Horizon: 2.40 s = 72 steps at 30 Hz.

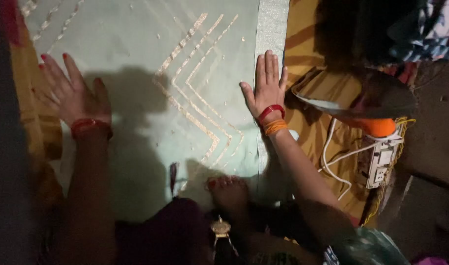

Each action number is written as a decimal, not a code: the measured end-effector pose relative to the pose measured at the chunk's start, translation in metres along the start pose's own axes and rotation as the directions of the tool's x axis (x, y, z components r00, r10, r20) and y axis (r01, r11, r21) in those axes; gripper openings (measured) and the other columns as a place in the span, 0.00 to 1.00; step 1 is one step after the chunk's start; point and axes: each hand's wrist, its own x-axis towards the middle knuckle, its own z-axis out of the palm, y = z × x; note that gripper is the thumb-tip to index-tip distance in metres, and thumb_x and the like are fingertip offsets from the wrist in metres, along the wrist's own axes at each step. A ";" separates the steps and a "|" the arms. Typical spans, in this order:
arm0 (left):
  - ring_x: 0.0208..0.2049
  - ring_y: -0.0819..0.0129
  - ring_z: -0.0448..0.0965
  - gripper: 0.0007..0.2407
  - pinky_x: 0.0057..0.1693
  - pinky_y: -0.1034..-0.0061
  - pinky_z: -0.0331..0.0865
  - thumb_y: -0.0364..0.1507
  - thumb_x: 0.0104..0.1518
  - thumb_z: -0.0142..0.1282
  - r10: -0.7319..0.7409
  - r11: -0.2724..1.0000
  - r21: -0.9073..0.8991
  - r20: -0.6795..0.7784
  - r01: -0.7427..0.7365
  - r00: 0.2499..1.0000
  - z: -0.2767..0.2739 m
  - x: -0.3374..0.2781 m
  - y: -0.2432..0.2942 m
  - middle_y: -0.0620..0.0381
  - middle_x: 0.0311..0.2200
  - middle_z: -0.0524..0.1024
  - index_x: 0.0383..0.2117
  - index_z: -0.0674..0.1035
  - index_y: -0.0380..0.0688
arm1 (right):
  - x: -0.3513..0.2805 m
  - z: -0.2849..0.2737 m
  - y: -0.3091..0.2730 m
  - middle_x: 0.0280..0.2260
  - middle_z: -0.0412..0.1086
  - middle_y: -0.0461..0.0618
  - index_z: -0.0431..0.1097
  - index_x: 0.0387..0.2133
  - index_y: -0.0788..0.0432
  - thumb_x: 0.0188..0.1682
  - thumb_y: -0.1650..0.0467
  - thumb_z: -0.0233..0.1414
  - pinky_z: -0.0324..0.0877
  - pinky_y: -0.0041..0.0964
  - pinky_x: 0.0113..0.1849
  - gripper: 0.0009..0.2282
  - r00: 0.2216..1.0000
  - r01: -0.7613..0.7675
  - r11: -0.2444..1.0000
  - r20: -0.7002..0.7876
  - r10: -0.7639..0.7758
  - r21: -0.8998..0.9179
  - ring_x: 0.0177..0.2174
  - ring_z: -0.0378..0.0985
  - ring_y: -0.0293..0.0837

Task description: The recorder is seen ironing a light-green piece of fabric on a bed.

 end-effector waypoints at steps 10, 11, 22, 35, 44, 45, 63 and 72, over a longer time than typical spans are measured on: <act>0.75 0.52 0.36 0.32 0.74 0.38 0.32 0.52 0.68 0.32 -0.080 0.997 0.000 0.059 0.080 0.995 0.034 -0.084 0.037 0.46 0.75 0.39 0.75 0.48 0.50 | -0.013 0.002 -0.033 0.74 0.33 0.56 0.38 0.73 0.60 0.59 0.51 0.39 0.25 0.58 0.67 0.36 0.996 -0.088 0.996 0.031 0.087 0.016 0.72 0.31 0.51; 0.76 0.51 0.37 0.32 0.73 0.38 0.33 0.50 0.68 0.33 -0.056 0.997 0.048 0.051 0.054 0.997 0.033 -0.088 0.029 0.44 0.76 0.39 0.75 0.48 0.49 | -0.017 0.003 -0.032 0.74 0.32 0.55 0.38 0.73 0.59 0.58 0.50 0.39 0.25 0.58 0.67 0.37 0.995 -0.078 0.997 0.069 0.078 -0.008 0.72 0.30 0.51; 0.76 0.48 0.36 0.31 0.72 0.38 0.37 0.47 0.67 0.31 -0.132 0.989 0.070 0.037 0.129 0.991 0.015 -0.084 0.009 0.41 0.75 0.37 0.75 0.49 0.48 | -0.023 -0.005 -0.017 0.74 0.32 0.57 0.40 0.73 0.62 0.58 0.52 0.40 0.26 0.61 0.67 0.36 0.999 0.013 0.999 0.050 -0.011 -0.044 0.72 0.31 0.54; 0.74 0.37 0.33 0.30 0.69 0.25 0.35 0.49 0.68 0.30 -0.130 0.991 0.032 0.060 0.128 0.990 0.007 -0.092 0.014 0.45 0.76 0.35 0.75 0.48 0.56 | -0.011 0.005 -0.142 0.73 0.36 0.51 0.43 0.72 0.49 0.55 0.47 0.42 0.29 0.62 0.66 0.36 0.874 0.463 0.886 0.165 -0.457 0.001 0.71 0.35 0.51; 0.75 0.40 0.31 0.31 0.68 0.22 0.35 0.50 0.68 0.30 -0.150 0.984 0.108 0.063 0.143 0.987 0.012 -0.087 0.016 0.45 0.76 0.33 0.77 0.46 0.54 | -0.005 0.007 -0.148 0.73 0.36 0.49 0.43 0.72 0.47 0.56 0.49 0.41 0.31 0.62 0.66 0.34 0.810 0.565 0.825 0.201 -0.551 -0.015 0.71 0.36 0.50; 0.75 0.40 0.31 0.31 0.68 0.23 0.35 0.49 0.68 0.30 -0.163 0.983 0.094 0.068 0.156 0.984 0.009 -0.088 0.016 0.45 0.76 0.33 0.76 0.46 0.55 | -0.005 0.009 -0.148 0.73 0.37 0.50 0.43 0.72 0.47 0.56 0.49 0.42 0.31 0.62 0.66 0.33 0.804 0.575 0.818 0.187 -0.564 -0.007 0.71 0.37 0.50; 0.77 0.45 0.44 0.27 0.71 0.28 0.35 0.38 0.71 0.43 0.114 0.988 -0.091 -0.137 -0.127 0.984 0.033 -0.114 0.036 0.37 0.76 0.45 0.75 0.60 0.42 | -0.145 -0.008 0.115 0.44 0.68 0.60 0.49 0.52 0.68 0.54 0.80 0.55 0.71 0.50 0.40 0.20 0.827 0.112 -0.529 0.216 0.518 0.841 0.43 0.77 0.54; 0.74 0.47 0.46 0.29 0.70 0.33 0.41 0.45 0.66 0.38 0.151 0.988 0.036 -0.052 -0.150 0.987 0.038 -0.133 0.050 0.38 0.74 0.47 0.72 0.61 0.47 | -0.109 -0.023 0.179 0.50 0.74 0.57 0.67 0.55 0.70 0.55 0.78 0.53 0.77 0.46 0.50 0.15 0.788 0.263 -0.006 -0.211 0.578 0.965 0.47 0.79 0.51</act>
